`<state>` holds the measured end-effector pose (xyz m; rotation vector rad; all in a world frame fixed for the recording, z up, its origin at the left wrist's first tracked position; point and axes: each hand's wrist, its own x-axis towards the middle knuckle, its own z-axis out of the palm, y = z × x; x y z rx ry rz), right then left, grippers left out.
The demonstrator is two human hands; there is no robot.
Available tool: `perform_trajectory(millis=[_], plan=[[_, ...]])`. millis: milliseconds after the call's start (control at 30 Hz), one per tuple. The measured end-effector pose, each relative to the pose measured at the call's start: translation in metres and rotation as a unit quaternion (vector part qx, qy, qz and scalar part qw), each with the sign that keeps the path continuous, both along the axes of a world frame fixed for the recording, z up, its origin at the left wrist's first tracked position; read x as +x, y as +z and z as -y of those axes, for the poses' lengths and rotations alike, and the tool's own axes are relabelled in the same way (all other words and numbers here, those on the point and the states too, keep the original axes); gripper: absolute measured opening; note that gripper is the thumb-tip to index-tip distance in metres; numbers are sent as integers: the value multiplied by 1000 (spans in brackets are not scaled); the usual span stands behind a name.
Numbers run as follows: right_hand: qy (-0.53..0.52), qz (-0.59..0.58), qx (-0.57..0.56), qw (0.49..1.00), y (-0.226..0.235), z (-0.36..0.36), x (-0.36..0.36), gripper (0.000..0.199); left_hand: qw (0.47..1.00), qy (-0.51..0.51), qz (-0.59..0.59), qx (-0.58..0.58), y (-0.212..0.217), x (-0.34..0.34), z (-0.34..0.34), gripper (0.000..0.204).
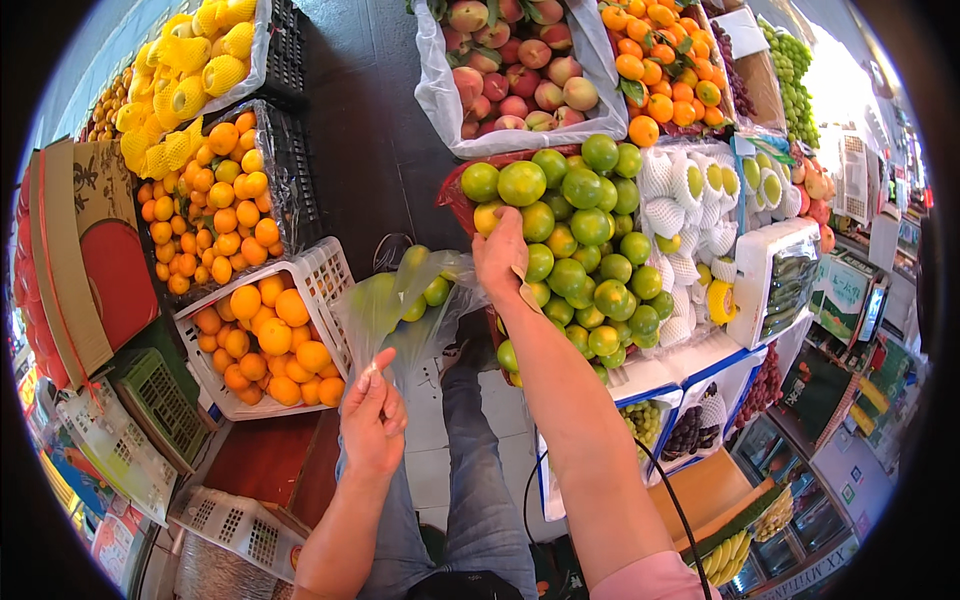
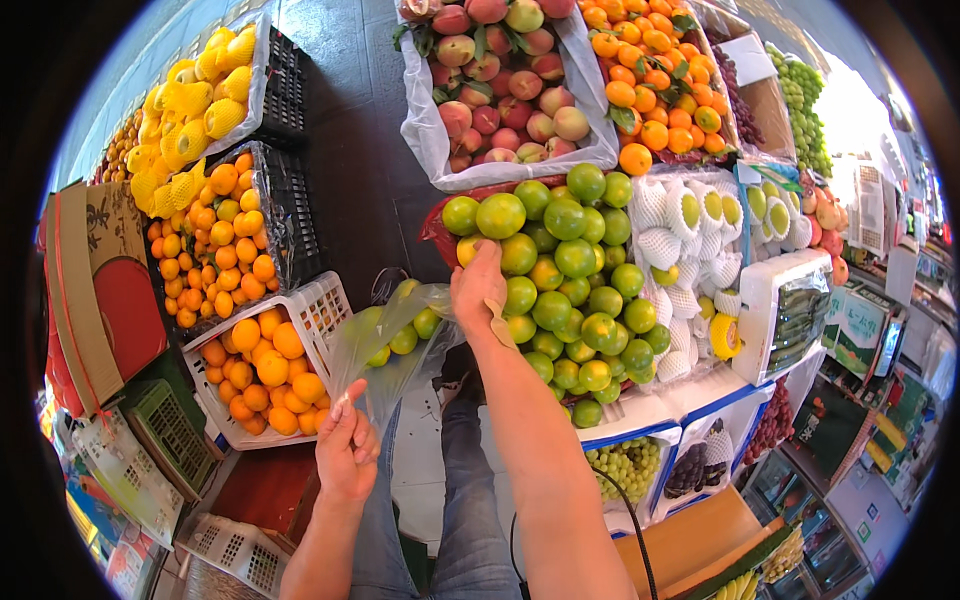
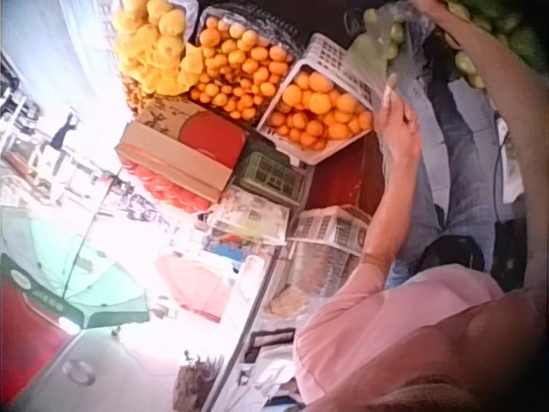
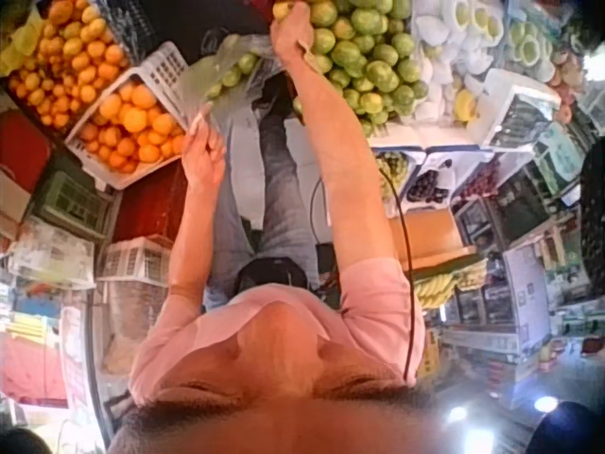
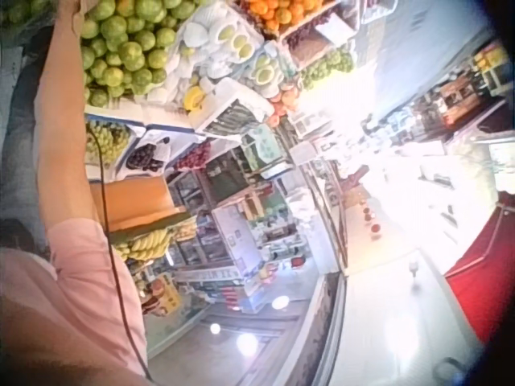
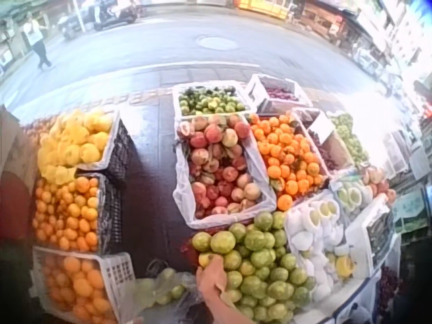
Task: The person selects green limes from a fruit stall, places them into a plastic bag, weighs the bag on a digital scale, and then ties the bag closed. The person repeats the process with a second batch of limes.
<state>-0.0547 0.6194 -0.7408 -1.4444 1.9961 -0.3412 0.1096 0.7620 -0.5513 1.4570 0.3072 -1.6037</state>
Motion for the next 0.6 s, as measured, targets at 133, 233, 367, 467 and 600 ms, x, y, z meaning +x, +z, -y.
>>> perform_trajectory(millis=[133,233,367,467,600], plan=[[26,-59,39,997,-9,13,0,36,1000,11,8,5,-10,1,5,34],[56,-76,16,995,-11,19,-1,36,1000,6,2,1,-13,5,8,34],[5,-56,-3,998,3,12,0,39,1000,5,-9,9,-14,9,13,34],[-93,59,-69,992,25,-3,-6,47,1000,6,-13,-1,-11,8,17,34],[-337,421,148,829,55,-30,-21,49,1000,15,-19,3,-11,6,24,35]])
